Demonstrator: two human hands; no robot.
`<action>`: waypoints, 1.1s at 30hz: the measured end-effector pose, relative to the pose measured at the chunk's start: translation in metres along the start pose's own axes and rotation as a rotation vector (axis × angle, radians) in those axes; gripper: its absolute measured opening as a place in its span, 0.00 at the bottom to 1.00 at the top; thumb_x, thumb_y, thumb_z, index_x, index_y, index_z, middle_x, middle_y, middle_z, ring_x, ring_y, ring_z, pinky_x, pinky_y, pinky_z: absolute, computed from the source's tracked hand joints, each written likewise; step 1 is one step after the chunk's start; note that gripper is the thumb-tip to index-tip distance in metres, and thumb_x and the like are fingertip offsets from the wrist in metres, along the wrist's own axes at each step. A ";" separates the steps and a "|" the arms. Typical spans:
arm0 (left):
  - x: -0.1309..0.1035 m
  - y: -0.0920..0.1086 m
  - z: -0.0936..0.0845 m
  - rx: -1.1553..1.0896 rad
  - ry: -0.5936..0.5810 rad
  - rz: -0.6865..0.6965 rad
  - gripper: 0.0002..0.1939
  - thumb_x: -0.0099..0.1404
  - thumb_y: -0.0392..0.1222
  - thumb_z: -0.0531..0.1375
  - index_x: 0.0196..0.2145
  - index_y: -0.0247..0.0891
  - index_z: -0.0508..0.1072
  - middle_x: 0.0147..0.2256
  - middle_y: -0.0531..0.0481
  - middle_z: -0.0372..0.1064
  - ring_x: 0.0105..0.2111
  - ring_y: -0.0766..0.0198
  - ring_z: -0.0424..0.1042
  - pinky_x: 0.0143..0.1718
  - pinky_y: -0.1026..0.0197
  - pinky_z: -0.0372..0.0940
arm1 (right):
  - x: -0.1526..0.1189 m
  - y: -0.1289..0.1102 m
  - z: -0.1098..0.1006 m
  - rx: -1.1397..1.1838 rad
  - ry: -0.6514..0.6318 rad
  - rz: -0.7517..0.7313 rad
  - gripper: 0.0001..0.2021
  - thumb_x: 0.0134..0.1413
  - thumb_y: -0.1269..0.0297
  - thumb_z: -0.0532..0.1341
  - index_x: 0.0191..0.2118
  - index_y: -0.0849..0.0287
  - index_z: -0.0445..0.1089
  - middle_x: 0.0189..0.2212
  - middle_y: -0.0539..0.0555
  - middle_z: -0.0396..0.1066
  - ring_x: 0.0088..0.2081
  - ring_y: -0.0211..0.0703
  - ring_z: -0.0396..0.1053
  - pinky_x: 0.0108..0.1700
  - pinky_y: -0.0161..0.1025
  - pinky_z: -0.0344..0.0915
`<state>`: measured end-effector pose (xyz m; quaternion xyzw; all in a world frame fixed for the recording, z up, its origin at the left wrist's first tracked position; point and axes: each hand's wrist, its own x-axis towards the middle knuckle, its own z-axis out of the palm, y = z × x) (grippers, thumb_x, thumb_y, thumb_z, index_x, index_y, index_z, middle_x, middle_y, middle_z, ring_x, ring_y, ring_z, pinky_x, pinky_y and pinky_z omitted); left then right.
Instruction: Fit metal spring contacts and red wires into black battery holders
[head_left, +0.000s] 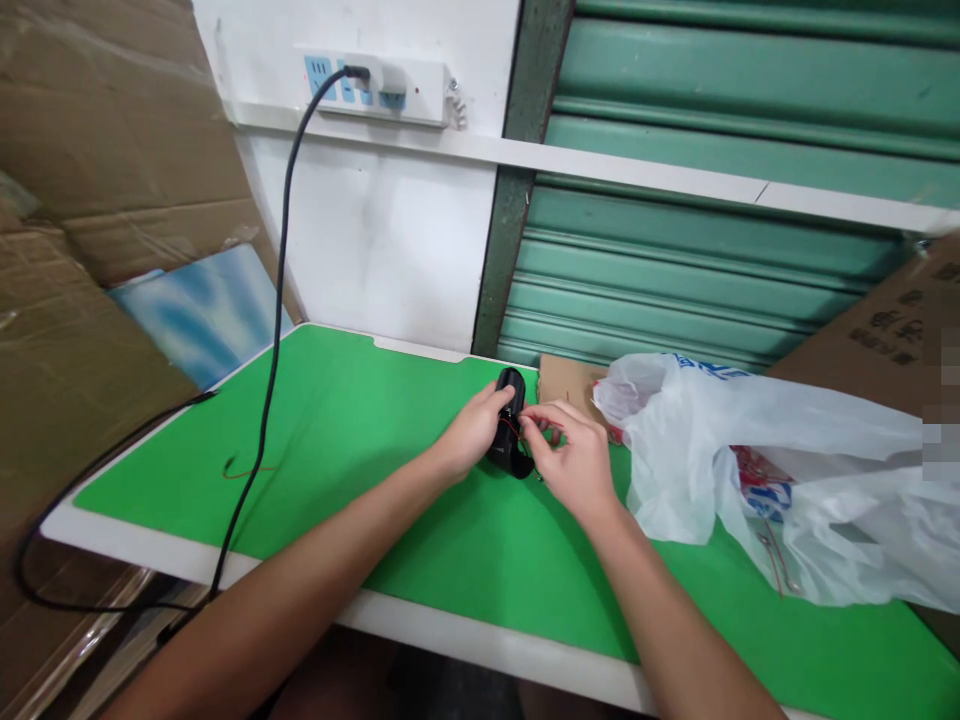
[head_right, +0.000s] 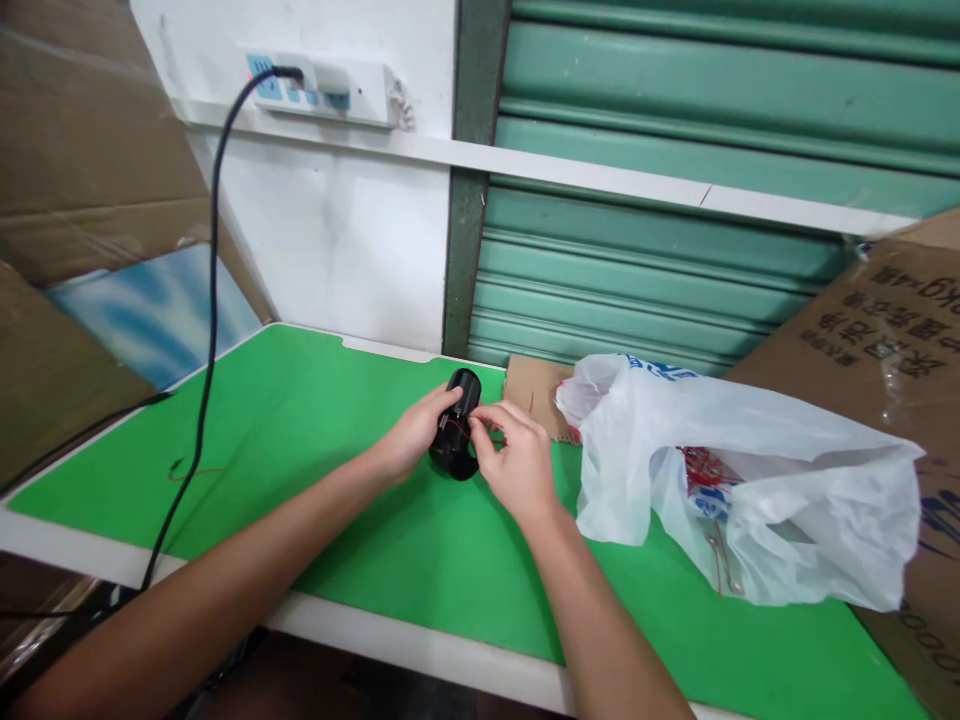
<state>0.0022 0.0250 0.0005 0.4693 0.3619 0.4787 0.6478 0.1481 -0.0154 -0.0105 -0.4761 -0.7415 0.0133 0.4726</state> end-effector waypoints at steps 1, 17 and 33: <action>0.000 0.000 0.000 -0.009 0.003 -0.001 0.11 0.65 0.46 0.58 0.39 0.35 0.72 0.34 0.51 0.69 0.36 0.62 0.66 0.40 0.62 0.58 | 0.000 0.000 0.000 0.012 -0.002 0.002 0.08 0.64 0.67 0.59 0.38 0.61 0.77 0.35 0.53 0.74 0.34 0.34 0.70 0.37 0.30 0.64; 0.004 0.004 -0.004 -0.025 0.018 -0.054 0.12 0.64 0.48 0.59 0.38 0.36 0.70 0.29 0.51 0.69 0.29 0.63 0.67 0.33 0.62 0.62 | 0.003 -0.006 -0.010 0.041 0.110 0.072 0.09 0.64 0.63 0.60 0.38 0.61 0.76 0.34 0.54 0.73 0.33 0.33 0.69 0.35 0.29 0.66; 0.012 -0.006 -0.007 0.138 0.016 0.036 0.12 0.66 0.47 0.56 0.38 0.35 0.73 0.33 0.50 0.68 0.34 0.61 0.64 0.38 0.61 0.58 | 0.003 -0.004 -0.008 0.014 -0.017 -0.007 0.07 0.63 0.66 0.61 0.37 0.59 0.77 0.34 0.51 0.74 0.33 0.32 0.70 0.35 0.29 0.65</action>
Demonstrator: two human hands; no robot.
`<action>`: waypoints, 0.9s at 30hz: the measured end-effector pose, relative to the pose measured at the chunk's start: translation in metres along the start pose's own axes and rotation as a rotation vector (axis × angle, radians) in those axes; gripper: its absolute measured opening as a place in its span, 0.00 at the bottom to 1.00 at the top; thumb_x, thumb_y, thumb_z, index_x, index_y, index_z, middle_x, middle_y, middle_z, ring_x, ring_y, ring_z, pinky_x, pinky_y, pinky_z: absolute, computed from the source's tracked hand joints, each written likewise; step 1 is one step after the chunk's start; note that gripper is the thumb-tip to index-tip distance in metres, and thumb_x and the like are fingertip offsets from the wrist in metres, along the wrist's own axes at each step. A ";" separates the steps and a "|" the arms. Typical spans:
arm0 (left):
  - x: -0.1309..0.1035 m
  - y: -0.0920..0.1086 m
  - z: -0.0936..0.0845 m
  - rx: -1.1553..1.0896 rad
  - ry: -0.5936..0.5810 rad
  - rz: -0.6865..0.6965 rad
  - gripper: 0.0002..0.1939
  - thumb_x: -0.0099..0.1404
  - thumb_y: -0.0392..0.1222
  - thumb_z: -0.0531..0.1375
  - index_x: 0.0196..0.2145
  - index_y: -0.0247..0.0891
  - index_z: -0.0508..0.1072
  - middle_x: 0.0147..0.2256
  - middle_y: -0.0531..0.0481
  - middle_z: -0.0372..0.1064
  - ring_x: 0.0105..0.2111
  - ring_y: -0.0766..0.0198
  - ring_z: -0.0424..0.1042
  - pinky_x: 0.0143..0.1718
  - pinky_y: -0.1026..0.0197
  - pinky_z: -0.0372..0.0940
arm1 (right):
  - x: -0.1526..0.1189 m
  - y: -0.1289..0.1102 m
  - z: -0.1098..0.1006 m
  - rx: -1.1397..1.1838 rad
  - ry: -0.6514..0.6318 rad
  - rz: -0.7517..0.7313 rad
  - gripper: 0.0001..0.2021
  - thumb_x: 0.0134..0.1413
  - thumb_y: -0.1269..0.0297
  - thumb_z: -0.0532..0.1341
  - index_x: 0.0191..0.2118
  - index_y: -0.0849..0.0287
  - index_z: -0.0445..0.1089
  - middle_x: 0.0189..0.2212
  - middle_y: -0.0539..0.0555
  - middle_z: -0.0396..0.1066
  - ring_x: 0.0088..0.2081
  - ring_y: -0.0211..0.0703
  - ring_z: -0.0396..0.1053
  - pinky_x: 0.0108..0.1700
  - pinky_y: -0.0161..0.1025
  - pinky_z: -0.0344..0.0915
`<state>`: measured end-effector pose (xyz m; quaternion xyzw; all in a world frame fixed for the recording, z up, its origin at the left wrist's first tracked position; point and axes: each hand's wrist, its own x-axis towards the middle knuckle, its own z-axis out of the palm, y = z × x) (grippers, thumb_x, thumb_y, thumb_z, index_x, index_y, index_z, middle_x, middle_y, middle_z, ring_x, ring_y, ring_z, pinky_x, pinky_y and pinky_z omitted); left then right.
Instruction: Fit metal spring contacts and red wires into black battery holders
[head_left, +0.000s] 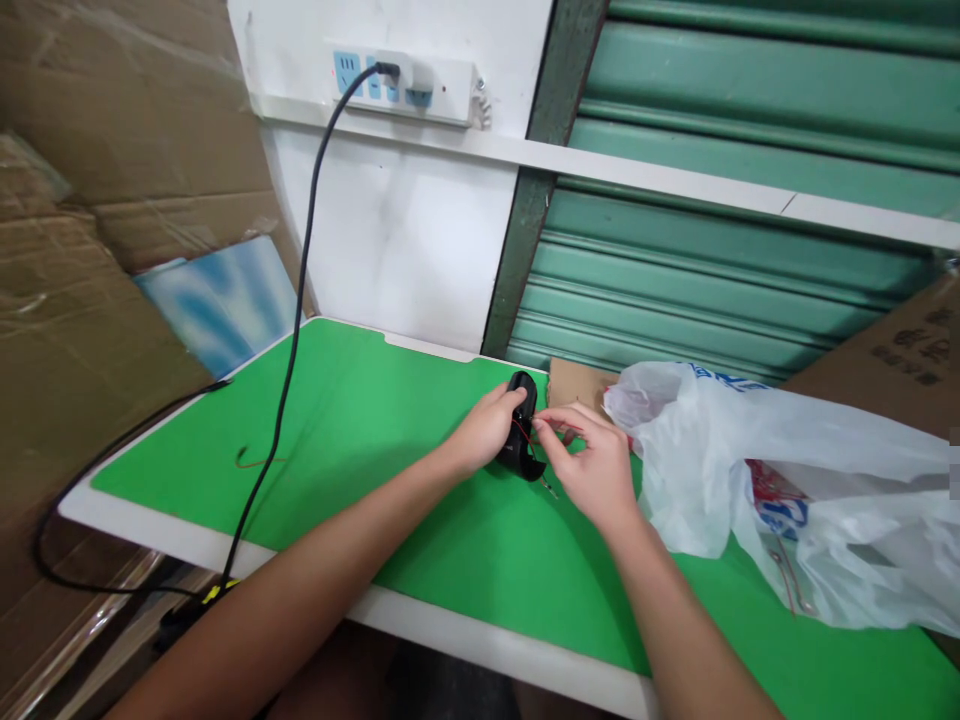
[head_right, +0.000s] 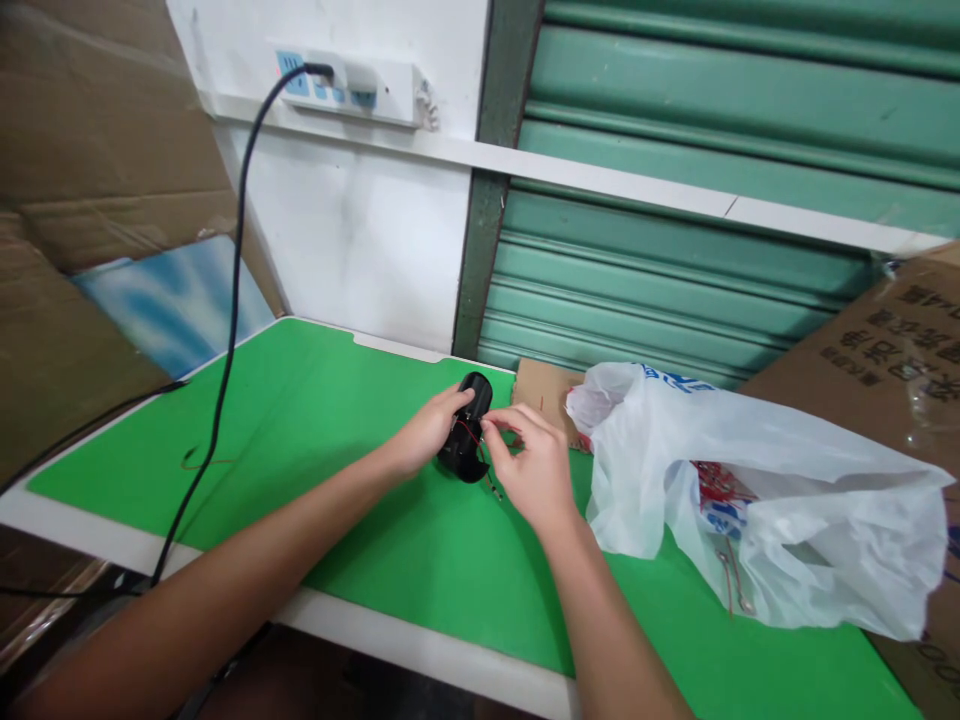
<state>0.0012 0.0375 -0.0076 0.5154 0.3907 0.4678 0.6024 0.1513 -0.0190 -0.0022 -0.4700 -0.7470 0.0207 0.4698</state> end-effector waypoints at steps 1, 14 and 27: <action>0.000 0.000 0.000 -0.005 -0.006 -0.008 0.13 0.66 0.47 0.56 0.38 0.35 0.72 0.34 0.50 0.69 0.34 0.61 0.64 0.38 0.61 0.58 | 0.000 -0.001 0.000 -0.002 0.007 -0.003 0.07 0.63 0.66 0.61 0.37 0.59 0.77 0.33 0.51 0.74 0.33 0.32 0.70 0.35 0.29 0.65; -0.001 0.001 -0.001 -0.020 -0.018 -0.004 0.14 0.65 0.49 0.56 0.39 0.35 0.72 0.35 0.49 0.68 0.36 0.60 0.64 0.39 0.61 0.58 | 0.000 -0.002 -0.001 -0.020 0.007 -0.026 0.05 0.63 0.67 0.62 0.37 0.59 0.77 0.34 0.50 0.74 0.33 0.31 0.69 0.36 0.29 0.64; 0.000 0.001 0.000 0.019 -0.024 0.001 0.13 0.68 0.46 0.54 0.40 0.34 0.72 0.36 0.49 0.68 0.37 0.61 0.65 0.40 0.61 0.60 | -0.001 0.001 0.001 0.000 -0.009 -0.003 0.05 0.62 0.68 0.62 0.38 0.58 0.77 0.34 0.48 0.74 0.32 0.29 0.69 0.35 0.28 0.64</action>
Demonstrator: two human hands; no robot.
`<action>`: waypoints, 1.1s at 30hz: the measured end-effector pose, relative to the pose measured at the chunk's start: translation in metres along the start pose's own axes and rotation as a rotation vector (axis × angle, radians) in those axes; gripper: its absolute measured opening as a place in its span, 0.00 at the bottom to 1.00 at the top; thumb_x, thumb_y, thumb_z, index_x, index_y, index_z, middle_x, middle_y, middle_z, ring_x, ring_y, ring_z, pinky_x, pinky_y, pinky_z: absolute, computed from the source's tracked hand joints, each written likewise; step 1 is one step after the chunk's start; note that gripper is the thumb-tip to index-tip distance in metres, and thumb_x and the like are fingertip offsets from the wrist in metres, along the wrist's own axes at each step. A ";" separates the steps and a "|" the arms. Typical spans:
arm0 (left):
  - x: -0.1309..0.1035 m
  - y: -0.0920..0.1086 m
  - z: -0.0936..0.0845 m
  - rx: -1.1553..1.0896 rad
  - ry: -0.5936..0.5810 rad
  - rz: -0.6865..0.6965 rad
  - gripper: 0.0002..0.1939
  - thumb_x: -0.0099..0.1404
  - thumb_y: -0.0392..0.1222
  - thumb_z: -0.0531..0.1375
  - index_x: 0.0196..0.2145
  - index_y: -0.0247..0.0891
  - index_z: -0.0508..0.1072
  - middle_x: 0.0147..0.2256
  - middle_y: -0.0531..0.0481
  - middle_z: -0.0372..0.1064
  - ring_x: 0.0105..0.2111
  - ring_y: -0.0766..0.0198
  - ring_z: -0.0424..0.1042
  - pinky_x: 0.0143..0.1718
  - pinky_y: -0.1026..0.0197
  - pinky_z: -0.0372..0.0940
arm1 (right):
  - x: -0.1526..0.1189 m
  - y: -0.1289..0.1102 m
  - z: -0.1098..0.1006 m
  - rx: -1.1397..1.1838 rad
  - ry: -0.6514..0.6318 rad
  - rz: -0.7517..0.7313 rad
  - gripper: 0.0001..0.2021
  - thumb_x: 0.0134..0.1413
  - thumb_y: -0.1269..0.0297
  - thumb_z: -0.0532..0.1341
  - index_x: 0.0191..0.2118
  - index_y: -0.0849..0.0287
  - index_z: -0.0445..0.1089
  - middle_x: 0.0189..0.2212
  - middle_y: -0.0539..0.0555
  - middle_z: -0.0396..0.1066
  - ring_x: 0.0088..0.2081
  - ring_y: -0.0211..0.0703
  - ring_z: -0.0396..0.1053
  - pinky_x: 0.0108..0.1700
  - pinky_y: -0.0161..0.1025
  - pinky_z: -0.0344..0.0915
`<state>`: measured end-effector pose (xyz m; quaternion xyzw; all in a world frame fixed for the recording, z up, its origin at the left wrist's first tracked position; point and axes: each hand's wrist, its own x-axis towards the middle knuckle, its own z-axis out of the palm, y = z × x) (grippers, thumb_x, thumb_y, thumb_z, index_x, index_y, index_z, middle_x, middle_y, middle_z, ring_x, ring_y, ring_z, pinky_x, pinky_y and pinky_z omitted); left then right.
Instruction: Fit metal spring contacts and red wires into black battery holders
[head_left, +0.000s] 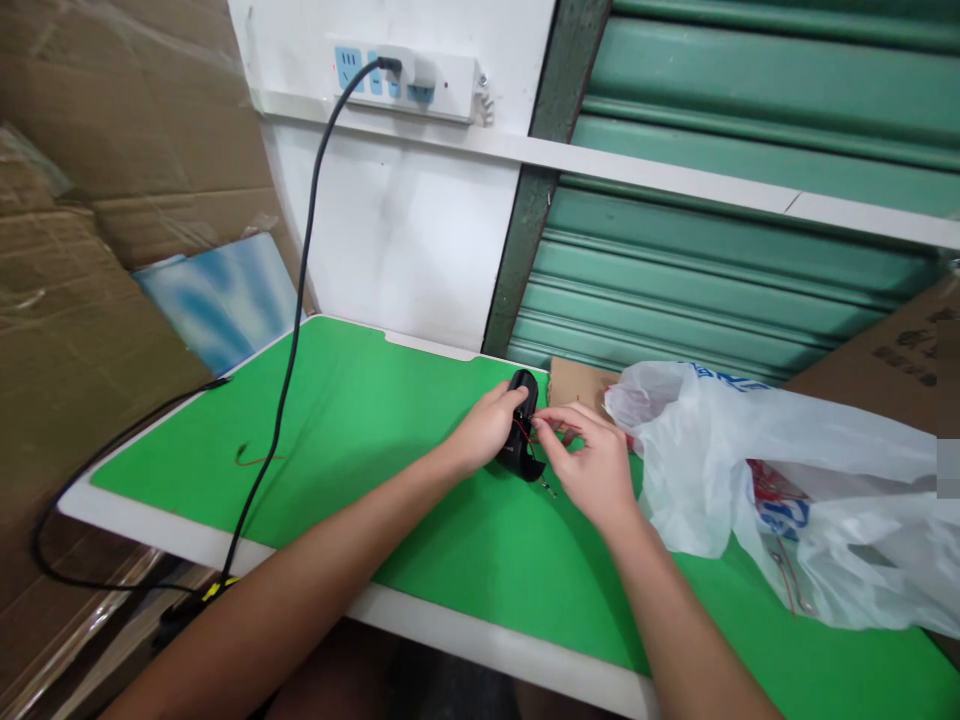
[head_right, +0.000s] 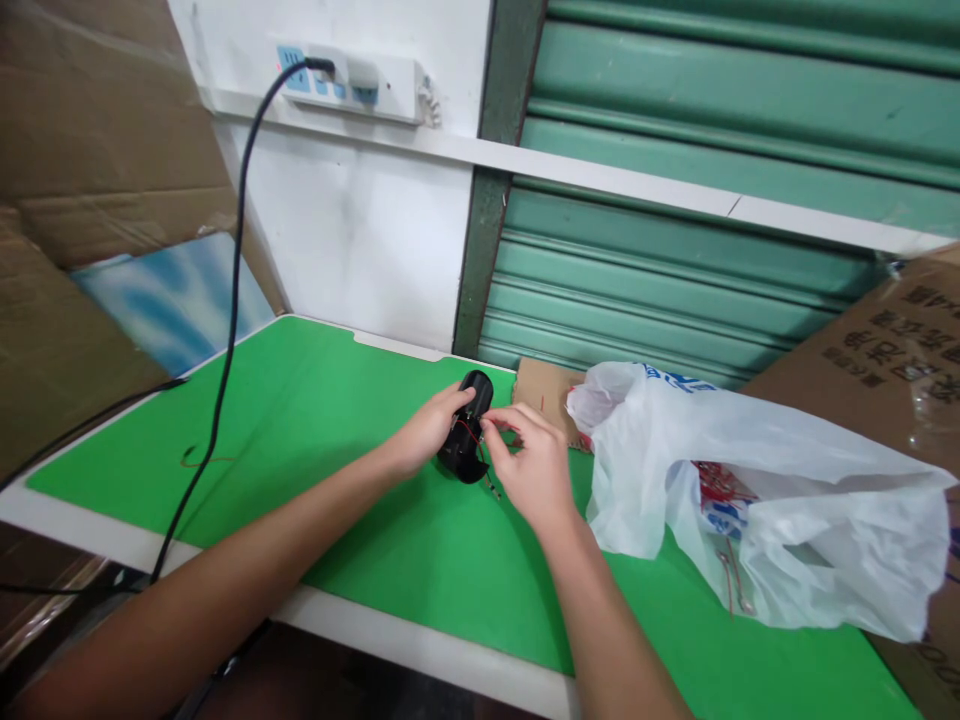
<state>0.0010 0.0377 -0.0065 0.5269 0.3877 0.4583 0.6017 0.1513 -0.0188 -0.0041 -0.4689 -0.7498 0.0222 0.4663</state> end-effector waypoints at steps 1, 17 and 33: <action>-0.001 0.001 0.000 -0.006 0.003 -0.004 0.12 0.69 0.46 0.54 0.40 0.34 0.72 0.36 0.49 0.68 0.37 0.61 0.64 0.40 0.61 0.60 | 0.000 0.000 0.000 0.000 0.000 0.004 0.05 0.62 0.68 0.62 0.38 0.58 0.77 0.34 0.48 0.74 0.32 0.29 0.69 0.35 0.28 0.64; -0.007 0.011 0.003 -0.034 -0.005 0.054 0.11 0.69 0.46 0.52 0.38 0.36 0.69 0.33 0.49 0.69 0.33 0.61 0.67 0.36 0.61 0.63 | -0.001 0.002 0.001 -0.039 0.046 -0.068 0.05 0.62 0.70 0.61 0.36 0.60 0.75 0.32 0.50 0.73 0.34 0.32 0.69 0.35 0.30 0.64; -0.006 0.010 0.001 -0.060 -0.008 -0.081 0.11 0.68 0.46 0.54 0.39 0.35 0.70 0.30 0.51 0.68 0.28 0.64 0.65 0.31 0.63 0.61 | 0.002 0.000 -0.002 0.156 0.030 0.200 0.09 0.60 0.62 0.64 0.35 0.60 0.79 0.33 0.51 0.75 0.31 0.31 0.71 0.33 0.28 0.66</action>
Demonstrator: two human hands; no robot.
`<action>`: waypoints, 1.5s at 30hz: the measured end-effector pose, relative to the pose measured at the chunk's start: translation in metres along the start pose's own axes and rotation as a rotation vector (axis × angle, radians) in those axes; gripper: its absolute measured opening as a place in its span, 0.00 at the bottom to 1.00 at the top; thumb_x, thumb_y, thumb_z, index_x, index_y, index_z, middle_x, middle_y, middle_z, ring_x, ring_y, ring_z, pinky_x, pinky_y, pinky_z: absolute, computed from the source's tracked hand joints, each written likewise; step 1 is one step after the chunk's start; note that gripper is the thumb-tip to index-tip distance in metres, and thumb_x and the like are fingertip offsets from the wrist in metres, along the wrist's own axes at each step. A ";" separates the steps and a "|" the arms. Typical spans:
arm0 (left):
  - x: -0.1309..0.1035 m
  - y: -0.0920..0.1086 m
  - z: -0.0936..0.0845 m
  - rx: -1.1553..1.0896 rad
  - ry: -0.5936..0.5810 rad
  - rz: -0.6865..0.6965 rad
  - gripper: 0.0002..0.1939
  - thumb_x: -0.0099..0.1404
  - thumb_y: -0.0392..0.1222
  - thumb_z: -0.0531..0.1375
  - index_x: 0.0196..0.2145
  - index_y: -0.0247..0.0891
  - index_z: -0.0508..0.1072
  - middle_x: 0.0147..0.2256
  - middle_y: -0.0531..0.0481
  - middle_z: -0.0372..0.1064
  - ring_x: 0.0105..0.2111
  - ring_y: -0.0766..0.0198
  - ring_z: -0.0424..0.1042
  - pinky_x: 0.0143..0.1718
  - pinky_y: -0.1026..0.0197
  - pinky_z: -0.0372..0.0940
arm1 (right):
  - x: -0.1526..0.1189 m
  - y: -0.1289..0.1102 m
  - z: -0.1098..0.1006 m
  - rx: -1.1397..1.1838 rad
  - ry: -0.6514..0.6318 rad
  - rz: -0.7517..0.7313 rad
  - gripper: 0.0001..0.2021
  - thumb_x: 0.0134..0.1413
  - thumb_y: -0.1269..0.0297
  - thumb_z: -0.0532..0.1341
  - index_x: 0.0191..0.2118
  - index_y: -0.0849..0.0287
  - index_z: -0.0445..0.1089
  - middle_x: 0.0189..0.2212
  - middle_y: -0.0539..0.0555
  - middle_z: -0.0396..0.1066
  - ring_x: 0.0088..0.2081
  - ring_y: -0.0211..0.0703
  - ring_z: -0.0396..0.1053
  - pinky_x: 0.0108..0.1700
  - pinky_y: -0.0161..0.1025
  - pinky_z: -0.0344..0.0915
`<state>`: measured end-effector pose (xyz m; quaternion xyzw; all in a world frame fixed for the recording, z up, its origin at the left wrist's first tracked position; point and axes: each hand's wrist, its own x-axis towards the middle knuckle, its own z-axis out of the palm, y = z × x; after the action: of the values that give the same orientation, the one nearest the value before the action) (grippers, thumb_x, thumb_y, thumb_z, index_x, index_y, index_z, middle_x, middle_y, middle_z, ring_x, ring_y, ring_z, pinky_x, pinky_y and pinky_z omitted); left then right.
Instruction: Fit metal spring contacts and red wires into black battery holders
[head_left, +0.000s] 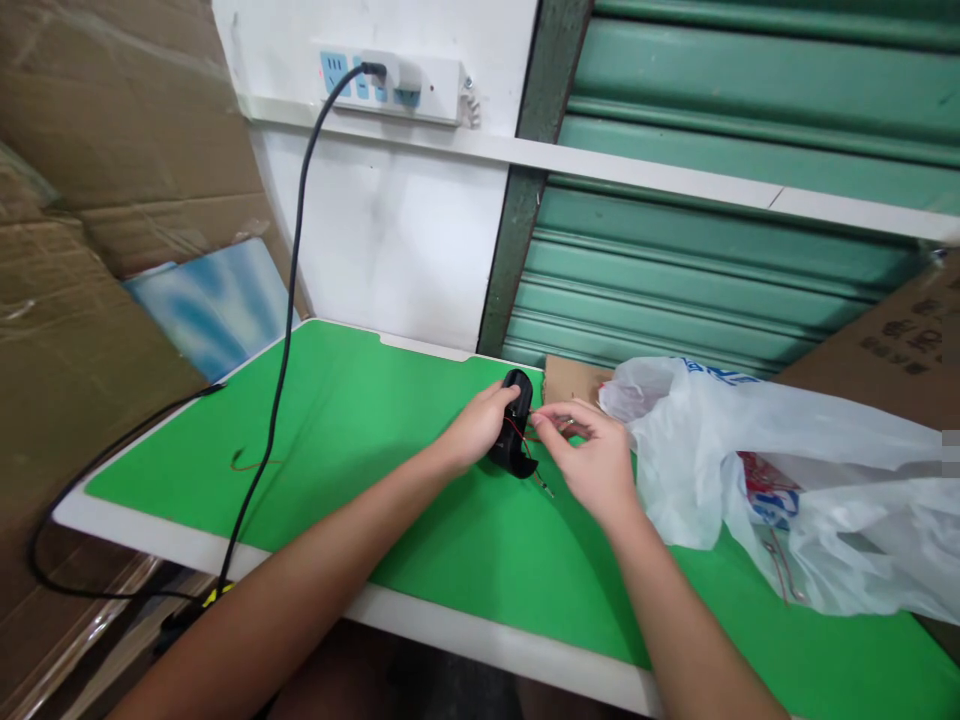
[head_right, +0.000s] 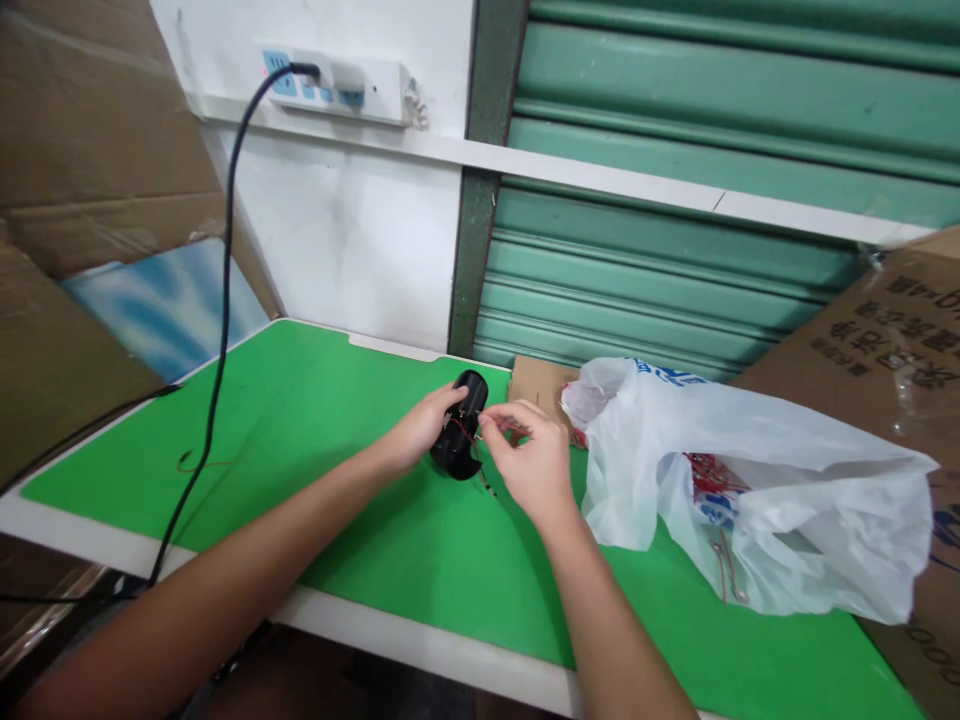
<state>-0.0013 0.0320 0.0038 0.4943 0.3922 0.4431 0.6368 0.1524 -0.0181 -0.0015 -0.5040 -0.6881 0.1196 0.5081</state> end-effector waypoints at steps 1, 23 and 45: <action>0.000 0.000 -0.001 0.015 0.003 -0.010 0.12 0.68 0.46 0.53 0.40 0.36 0.69 0.31 0.51 0.68 0.27 0.63 0.65 0.30 0.62 0.61 | 0.000 0.000 -0.002 -0.055 0.014 -0.049 0.08 0.59 0.63 0.64 0.35 0.60 0.79 0.32 0.51 0.74 0.30 0.31 0.70 0.33 0.29 0.66; 0.004 -0.011 -0.002 0.304 0.002 0.126 0.16 0.69 0.48 0.52 0.44 0.34 0.71 0.38 0.47 0.69 0.38 0.58 0.66 0.42 0.59 0.60 | -0.001 0.002 -0.002 -0.222 -0.073 -0.165 0.05 0.59 0.69 0.63 0.35 0.60 0.78 0.31 0.50 0.73 0.31 0.31 0.70 0.34 0.29 0.63; 0.002 -0.010 0.000 0.275 0.025 0.204 0.13 0.68 0.46 0.52 0.39 0.35 0.71 0.37 0.48 0.70 0.39 0.59 0.66 0.43 0.59 0.60 | -0.001 0.002 0.000 -0.190 -0.087 -0.148 0.06 0.60 0.69 0.62 0.35 0.59 0.78 0.31 0.50 0.74 0.33 0.33 0.71 0.37 0.30 0.63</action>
<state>0.0012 0.0329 -0.0065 0.6082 0.4050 0.4538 0.5101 0.1538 -0.0184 -0.0032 -0.4922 -0.7531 0.0379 0.4349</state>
